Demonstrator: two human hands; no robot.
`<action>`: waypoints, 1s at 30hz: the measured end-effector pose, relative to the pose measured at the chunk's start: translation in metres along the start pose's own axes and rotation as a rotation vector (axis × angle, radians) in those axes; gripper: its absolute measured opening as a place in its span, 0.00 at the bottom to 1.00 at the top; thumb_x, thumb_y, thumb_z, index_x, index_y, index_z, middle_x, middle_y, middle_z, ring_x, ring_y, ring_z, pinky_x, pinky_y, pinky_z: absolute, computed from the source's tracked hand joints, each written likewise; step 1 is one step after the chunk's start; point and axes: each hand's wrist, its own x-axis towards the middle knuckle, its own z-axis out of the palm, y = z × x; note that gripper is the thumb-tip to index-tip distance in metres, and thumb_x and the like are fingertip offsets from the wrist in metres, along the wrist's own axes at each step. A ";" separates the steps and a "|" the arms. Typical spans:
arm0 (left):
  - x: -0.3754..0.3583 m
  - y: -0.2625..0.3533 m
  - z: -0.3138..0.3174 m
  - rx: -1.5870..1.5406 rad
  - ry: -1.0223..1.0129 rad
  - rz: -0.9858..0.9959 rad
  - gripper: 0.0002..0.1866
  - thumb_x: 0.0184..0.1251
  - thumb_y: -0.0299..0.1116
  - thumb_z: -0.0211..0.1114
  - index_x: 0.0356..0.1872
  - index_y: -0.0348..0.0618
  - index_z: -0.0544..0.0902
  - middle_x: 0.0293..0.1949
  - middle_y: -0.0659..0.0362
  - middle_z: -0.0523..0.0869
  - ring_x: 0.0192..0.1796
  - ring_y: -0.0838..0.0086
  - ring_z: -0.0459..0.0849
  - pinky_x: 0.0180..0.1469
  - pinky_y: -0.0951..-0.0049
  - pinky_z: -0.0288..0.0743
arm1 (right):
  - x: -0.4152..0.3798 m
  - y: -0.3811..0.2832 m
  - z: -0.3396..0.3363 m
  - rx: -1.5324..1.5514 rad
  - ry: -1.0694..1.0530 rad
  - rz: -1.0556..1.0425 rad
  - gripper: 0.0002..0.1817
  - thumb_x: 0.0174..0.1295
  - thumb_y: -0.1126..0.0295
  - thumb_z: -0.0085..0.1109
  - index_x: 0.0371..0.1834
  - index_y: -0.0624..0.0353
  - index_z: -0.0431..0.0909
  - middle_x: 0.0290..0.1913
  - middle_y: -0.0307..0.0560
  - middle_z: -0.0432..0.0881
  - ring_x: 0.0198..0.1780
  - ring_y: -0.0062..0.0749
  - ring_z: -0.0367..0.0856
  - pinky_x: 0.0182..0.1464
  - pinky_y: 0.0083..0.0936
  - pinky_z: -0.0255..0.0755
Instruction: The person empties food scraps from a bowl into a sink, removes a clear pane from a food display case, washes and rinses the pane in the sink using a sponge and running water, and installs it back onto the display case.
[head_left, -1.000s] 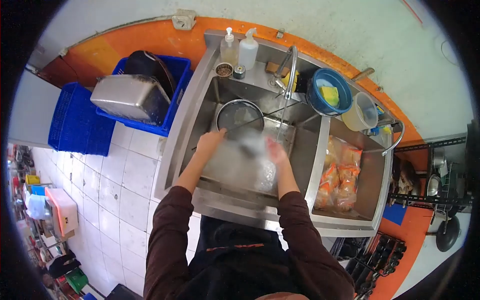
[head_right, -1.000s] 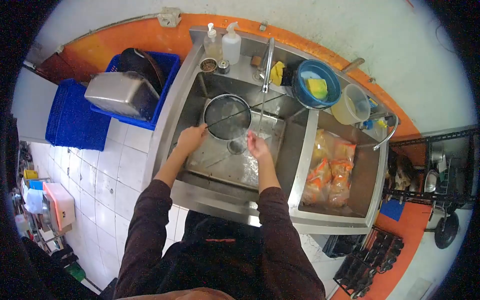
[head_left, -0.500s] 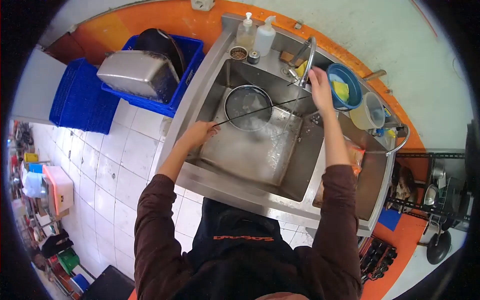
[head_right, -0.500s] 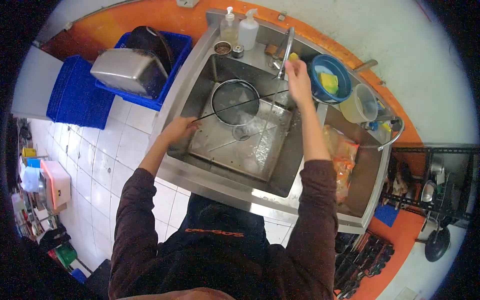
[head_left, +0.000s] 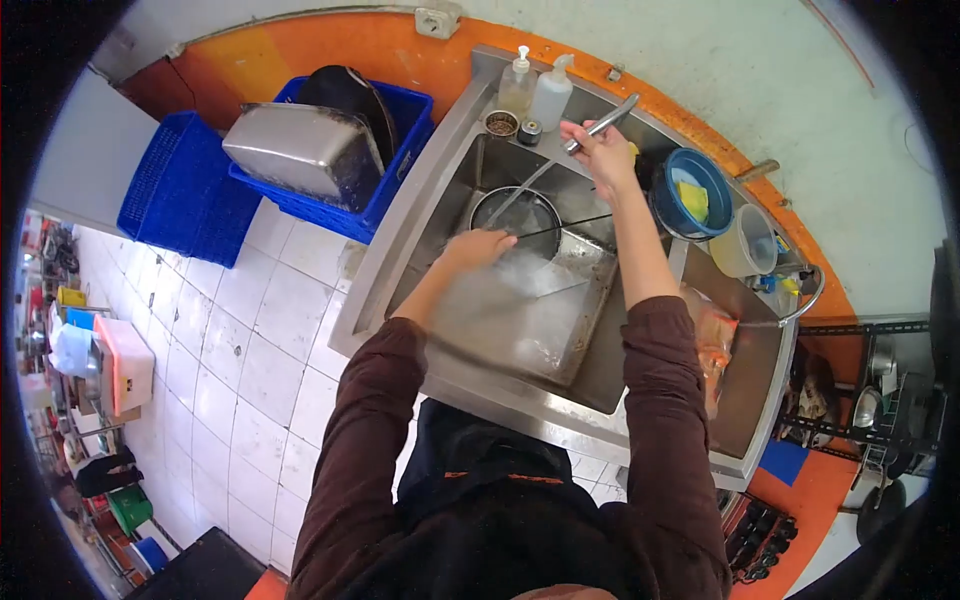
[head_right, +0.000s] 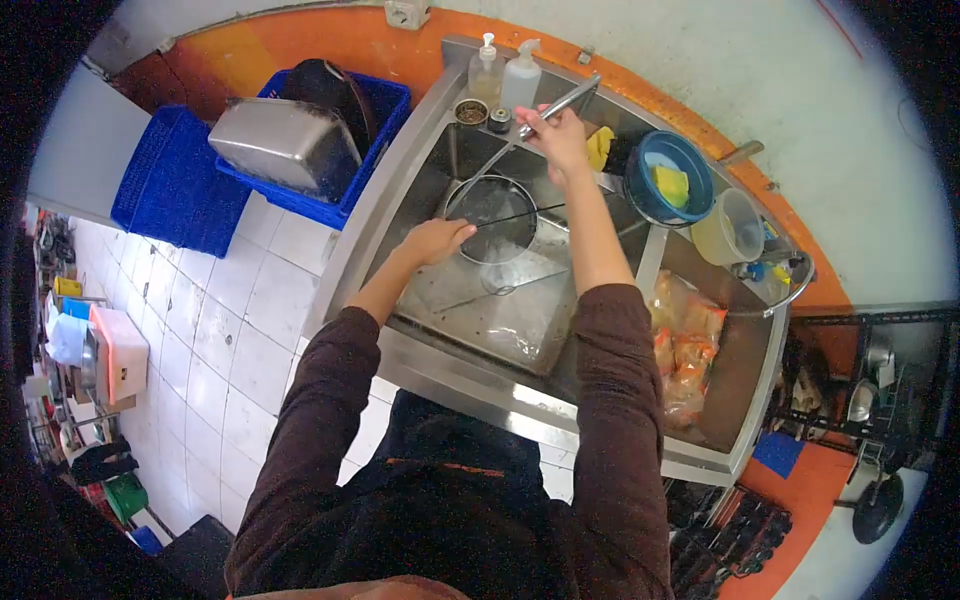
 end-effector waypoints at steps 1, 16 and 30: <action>0.004 0.002 0.000 -0.059 -0.030 -0.017 0.21 0.66 0.49 0.39 0.37 0.44 0.75 0.29 0.51 0.82 0.36 0.55 0.79 0.43 0.61 0.70 | 0.000 0.003 0.002 0.026 0.017 -0.029 0.12 0.59 0.77 0.50 0.43 0.63 0.59 0.44 0.58 0.76 0.46 0.38 0.76 0.48 0.30 0.71; 0.036 -0.017 0.007 0.184 -0.263 -0.133 0.18 0.54 0.51 0.55 0.34 0.48 0.82 0.36 0.50 0.82 0.41 0.62 0.80 0.43 0.65 0.73 | -0.005 0.004 -0.011 0.007 -0.038 -0.043 0.11 0.57 0.76 0.53 0.40 0.59 0.62 0.39 0.53 0.79 0.42 0.34 0.78 0.42 0.29 0.73; 0.014 -0.014 0.013 0.220 -0.001 -0.062 0.12 0.49 0.36 0.63 0.30 0.41 0.74 0.26 0.52 0.81 0.33 0.57 0.80 0.35 0.60 0.73 | -0.007 0.028 -0.075 -0.775 0.084 -0.331 0.13 0.49 0.77 0.59 0.36 0.59 0.67 0.30 0.43 0.81 0.33 0.34 0.81 0.31 0.26 0.73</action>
